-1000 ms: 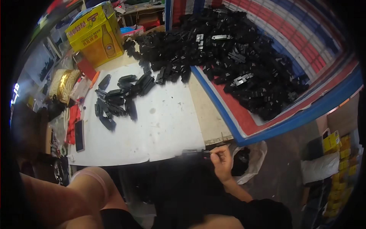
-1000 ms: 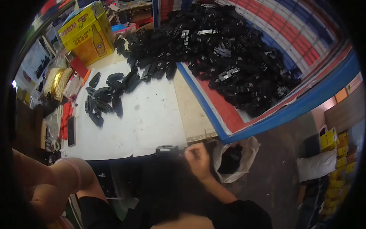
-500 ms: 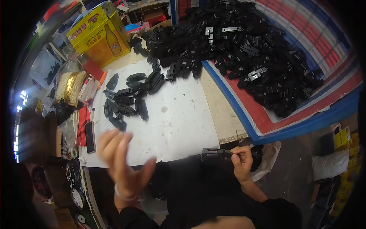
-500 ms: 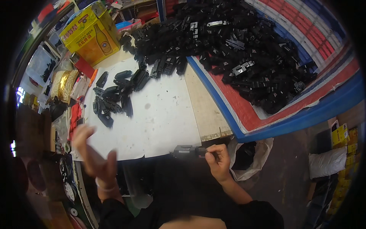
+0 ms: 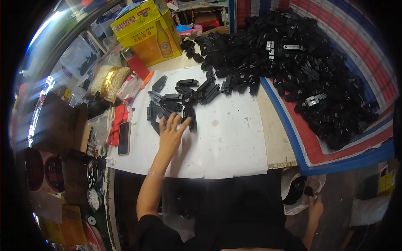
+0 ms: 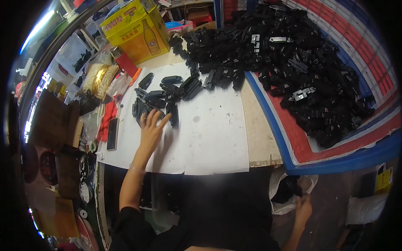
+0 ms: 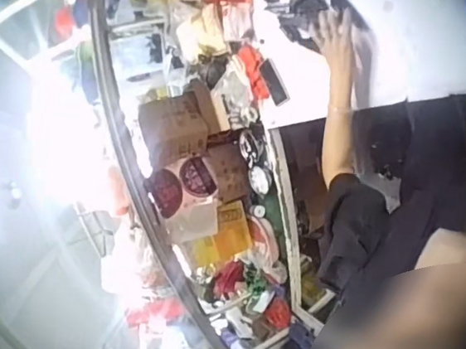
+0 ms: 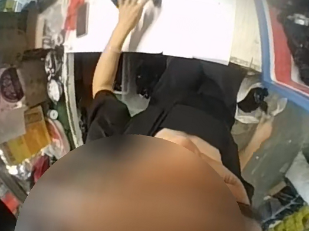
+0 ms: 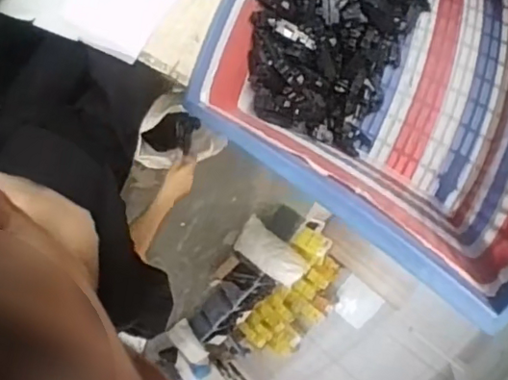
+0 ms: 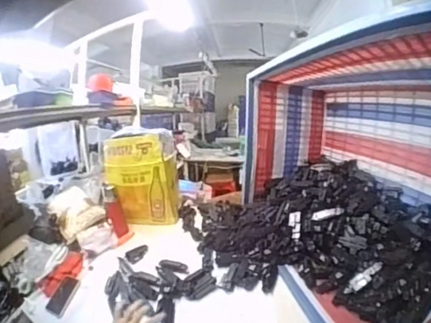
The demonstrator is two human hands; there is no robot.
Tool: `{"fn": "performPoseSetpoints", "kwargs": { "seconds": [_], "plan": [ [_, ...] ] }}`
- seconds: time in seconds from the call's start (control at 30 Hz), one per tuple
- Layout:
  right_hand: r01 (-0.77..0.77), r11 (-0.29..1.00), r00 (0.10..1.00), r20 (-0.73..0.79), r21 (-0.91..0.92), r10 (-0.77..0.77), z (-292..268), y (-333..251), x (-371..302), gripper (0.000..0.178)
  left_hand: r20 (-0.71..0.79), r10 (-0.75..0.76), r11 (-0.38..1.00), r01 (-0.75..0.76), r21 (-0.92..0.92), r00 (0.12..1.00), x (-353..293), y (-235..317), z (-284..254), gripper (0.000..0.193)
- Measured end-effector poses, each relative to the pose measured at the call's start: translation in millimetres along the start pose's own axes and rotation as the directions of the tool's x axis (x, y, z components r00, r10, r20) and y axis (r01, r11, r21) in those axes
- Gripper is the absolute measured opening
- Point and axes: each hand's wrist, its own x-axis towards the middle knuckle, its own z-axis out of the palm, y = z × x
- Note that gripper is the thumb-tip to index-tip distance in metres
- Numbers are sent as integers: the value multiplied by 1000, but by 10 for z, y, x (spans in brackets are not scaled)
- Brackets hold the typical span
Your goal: Picking up black plastic toy parts from a pile, inspecting them, and arranging them neatly on a white workbench.
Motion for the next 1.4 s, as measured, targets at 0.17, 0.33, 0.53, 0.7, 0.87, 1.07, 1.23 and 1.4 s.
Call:
{"fn": "performPoseSetpoints", "kwargs": {
  "seconds": [0.17, 0.33, 0.53, 0.7, 0.87, 1.07, 1.23, 1.4],
  "plan": [
    [161, 966, 942, 259, 204, -212, 83, -1013, 27, 26, 17, 169, 984, -170, 47, 985, 274, 39, 267, 38],
    [542, 687, 753, 84, 484, -653, 155, -2090, -33, 14, -32, 1, 840, -18, -542, 999, 338, 682, -58, 54],
    [542, 509, 632, 75, 669, -771, 261, -2903, 140, 34, 29, 419, 425, -168, -890, 907, 280, 1283, -966, 81],
    [312, 414, 543, 197, 855, -816, 272, -2868, 61, 26, 226, 430, 16, 243, -970, 874, 191, 1254, -1002, 87],
    [-183, 279, 814, 304, 943, -494, 474, -2663, -94, 17, 367, 275, -392, 453, -801, 888, -200, 1405, -767, 71],
    [-234, 193, 814, 301, 953, -497, 427, -2555, -173, 19, 572, 9, -425, 521, -740, 820, -338, 1666, -990, 37],
    [-43, 236, 843, 162, 971, -513, 351, -2565, -173, 27, 405, -158, -325, 340, -882, 900, -336, 1723, -955, 34],
    [-37, 291, 809, 199, 956, -552, 383, -2539, -211, 28, 431, -188, -359, 347, -867, 883, -379, 1692, -1024, 36]
  ]
}}
